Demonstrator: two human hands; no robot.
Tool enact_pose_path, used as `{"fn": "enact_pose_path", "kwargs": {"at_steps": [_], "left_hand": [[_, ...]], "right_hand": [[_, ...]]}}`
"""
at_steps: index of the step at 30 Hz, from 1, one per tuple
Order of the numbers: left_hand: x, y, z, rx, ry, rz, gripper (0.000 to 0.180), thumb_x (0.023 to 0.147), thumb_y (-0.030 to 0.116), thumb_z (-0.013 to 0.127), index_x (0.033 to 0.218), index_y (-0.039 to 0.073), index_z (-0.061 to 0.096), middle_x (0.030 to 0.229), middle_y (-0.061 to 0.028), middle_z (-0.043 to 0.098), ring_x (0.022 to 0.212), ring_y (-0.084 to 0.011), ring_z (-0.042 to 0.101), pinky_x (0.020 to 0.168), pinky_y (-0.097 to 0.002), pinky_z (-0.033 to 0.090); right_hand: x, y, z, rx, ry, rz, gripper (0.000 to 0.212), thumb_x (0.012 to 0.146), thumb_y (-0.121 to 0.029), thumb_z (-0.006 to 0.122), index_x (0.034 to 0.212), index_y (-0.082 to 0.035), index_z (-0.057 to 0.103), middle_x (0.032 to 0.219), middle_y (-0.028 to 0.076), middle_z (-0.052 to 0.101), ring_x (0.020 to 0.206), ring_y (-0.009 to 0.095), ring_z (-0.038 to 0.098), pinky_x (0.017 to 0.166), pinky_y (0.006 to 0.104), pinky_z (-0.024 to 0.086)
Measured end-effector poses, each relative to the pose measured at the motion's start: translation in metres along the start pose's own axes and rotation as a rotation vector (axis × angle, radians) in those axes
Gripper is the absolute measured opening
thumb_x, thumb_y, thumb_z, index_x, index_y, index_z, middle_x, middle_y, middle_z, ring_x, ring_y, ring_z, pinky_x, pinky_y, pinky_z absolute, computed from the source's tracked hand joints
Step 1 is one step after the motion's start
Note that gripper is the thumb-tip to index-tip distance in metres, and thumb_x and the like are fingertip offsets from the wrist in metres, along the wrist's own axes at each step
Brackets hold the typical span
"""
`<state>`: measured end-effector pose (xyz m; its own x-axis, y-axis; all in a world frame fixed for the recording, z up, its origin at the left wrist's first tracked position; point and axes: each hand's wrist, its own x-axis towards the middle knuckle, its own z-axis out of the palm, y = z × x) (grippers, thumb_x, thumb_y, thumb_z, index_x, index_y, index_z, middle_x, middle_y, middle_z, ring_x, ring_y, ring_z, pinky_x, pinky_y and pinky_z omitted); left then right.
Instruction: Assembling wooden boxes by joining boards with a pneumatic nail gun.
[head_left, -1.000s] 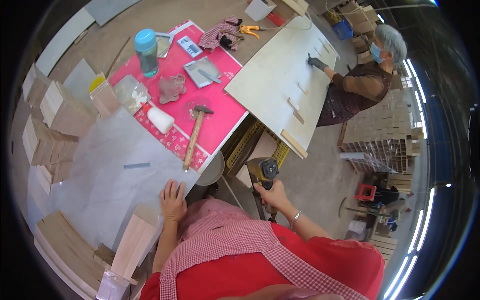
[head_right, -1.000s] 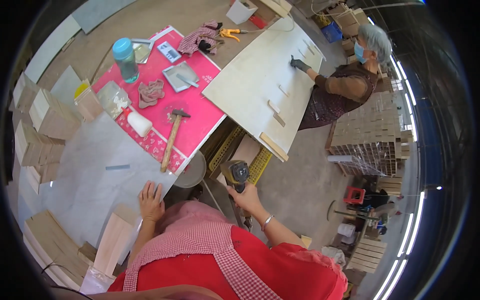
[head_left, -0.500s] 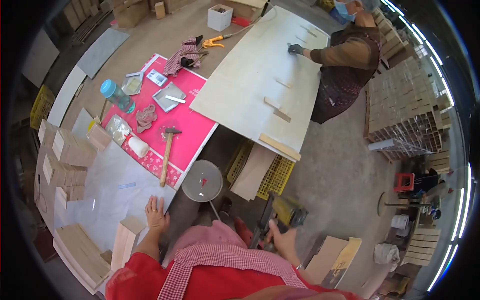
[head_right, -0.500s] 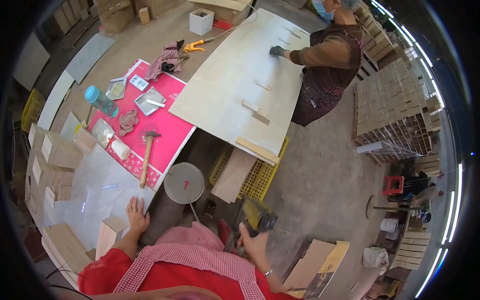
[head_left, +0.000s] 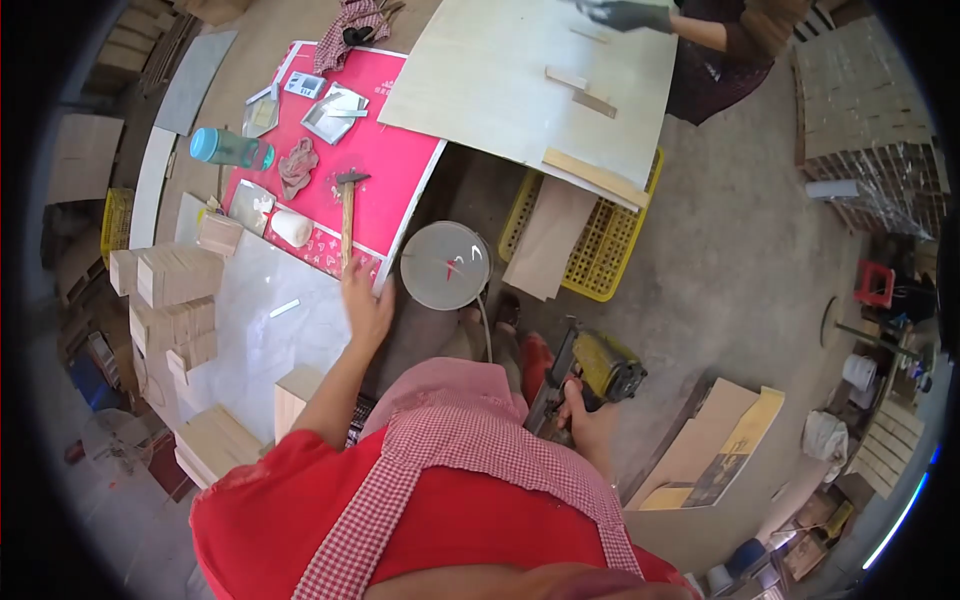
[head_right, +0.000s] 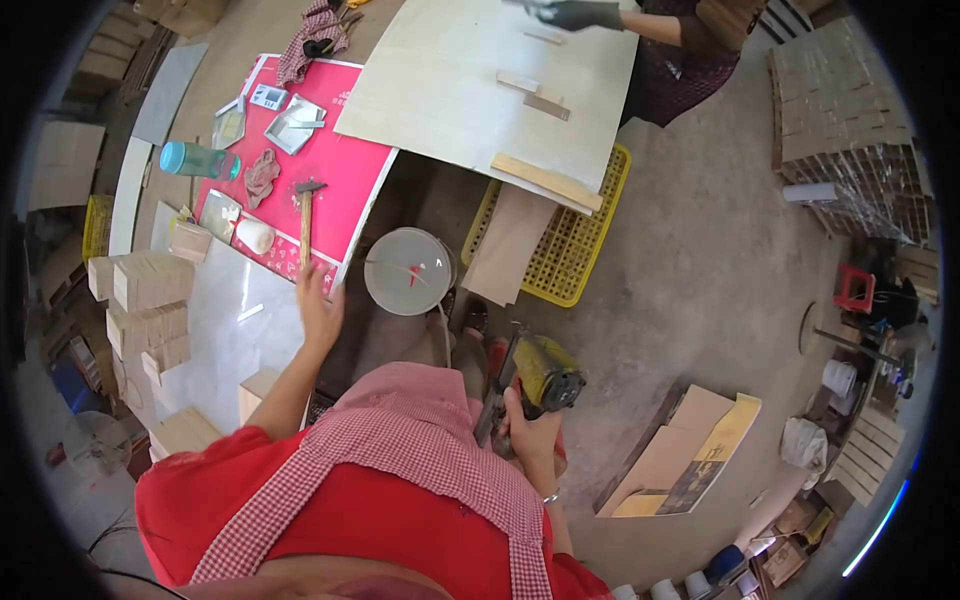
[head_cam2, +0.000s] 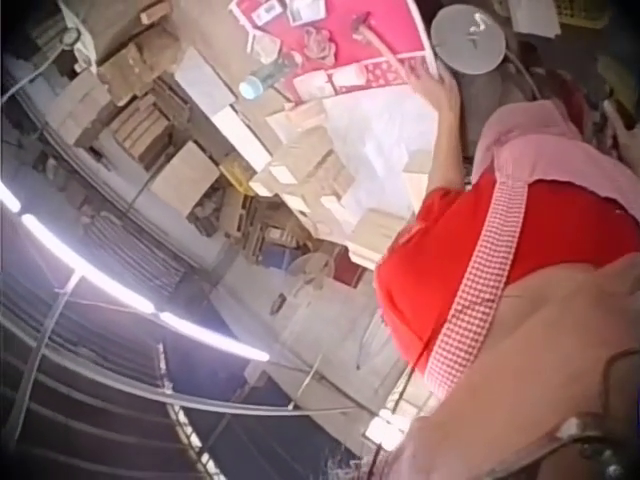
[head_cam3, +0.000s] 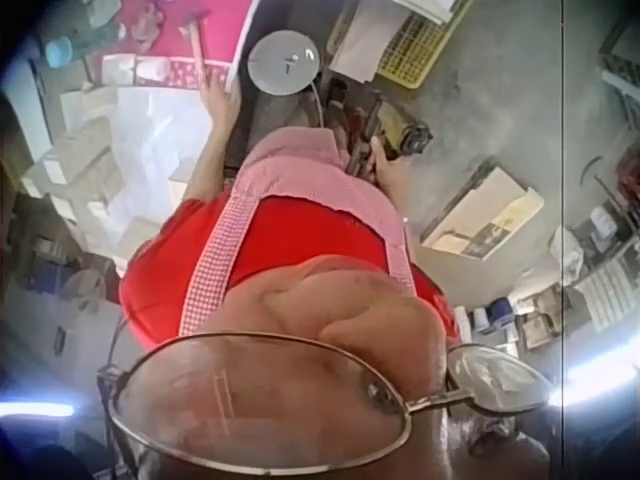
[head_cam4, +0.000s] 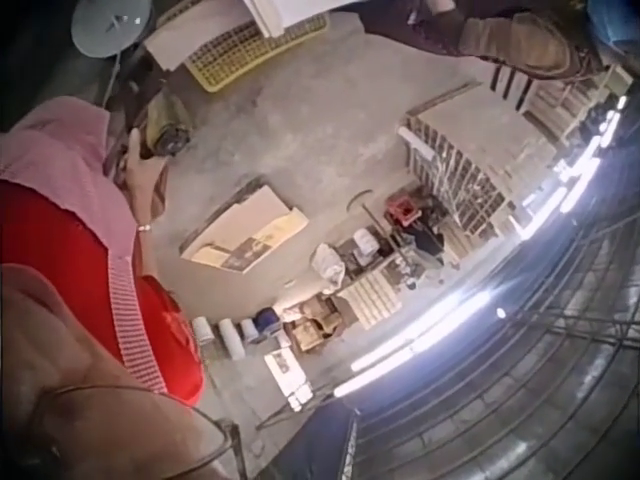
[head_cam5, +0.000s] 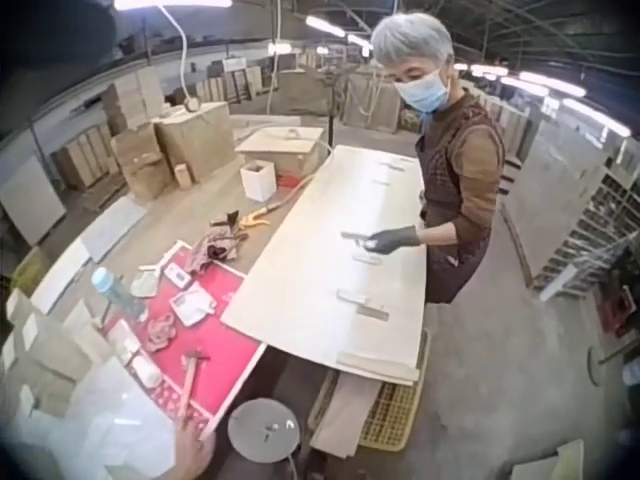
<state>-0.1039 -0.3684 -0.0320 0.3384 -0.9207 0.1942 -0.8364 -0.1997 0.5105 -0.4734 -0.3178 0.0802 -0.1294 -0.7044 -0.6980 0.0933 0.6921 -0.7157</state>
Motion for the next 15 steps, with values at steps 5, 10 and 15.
{"fn": "enact_pose_path", "kwargs": {"at_steps": [5,10,15], "left_hand": [[0.158,0.123,0.048,-0.268,0.015,0.383,0.043,0.085,0.014,0.069,0.124,0.002,0.054,0.136,-0.0231,0.045,0.126,-0.0395,0.044,0.104,-0.0432,0.037],[0.269,0.209,0.101,-0.493,-0.244,0.293,0.055,0.088,0.031,0.066,0.127,-0.005,0.051,0.134,-0.0277,0.047,0.124,-0.0385,0.048,0.1,-0.0472,0.042],[0.298,0.252,0.116,-0.749,-1.082,-0.165,0.047,0.091,0.027,0.064,0.116,-0.012,0.057,0.124,-0.0253,0.058,0.105,-0.0307,0.065,0.09,-0.0411,0.051]], "right_hand": [[-0.009,-0.002,0.006,0.087,0.048,-0.046,0.028,0.088,-0.005,0.067,0.109,0.003,0.05,0.068,0.005,0.057,0.046,0.011,0.053,0.041,0.0253,0.044],[-0.031,-0.008,0.011,0.07,0.134,-0.09,0.027,0.09,-0.01,0.065,0.111,0.002,0.053,0.067,0.004,0.056,0.047,0.011,0.05,0.043,0.0252,0.042],[-0.036,-0.007,0.007,0.115,0.201,-0.036,0.03,0.091,-0.012,0.065,0.116,0.0,0.054,0.066,0.003,0.055,0.049,0.01,0.049,0.046,0.024,0.042]]}}
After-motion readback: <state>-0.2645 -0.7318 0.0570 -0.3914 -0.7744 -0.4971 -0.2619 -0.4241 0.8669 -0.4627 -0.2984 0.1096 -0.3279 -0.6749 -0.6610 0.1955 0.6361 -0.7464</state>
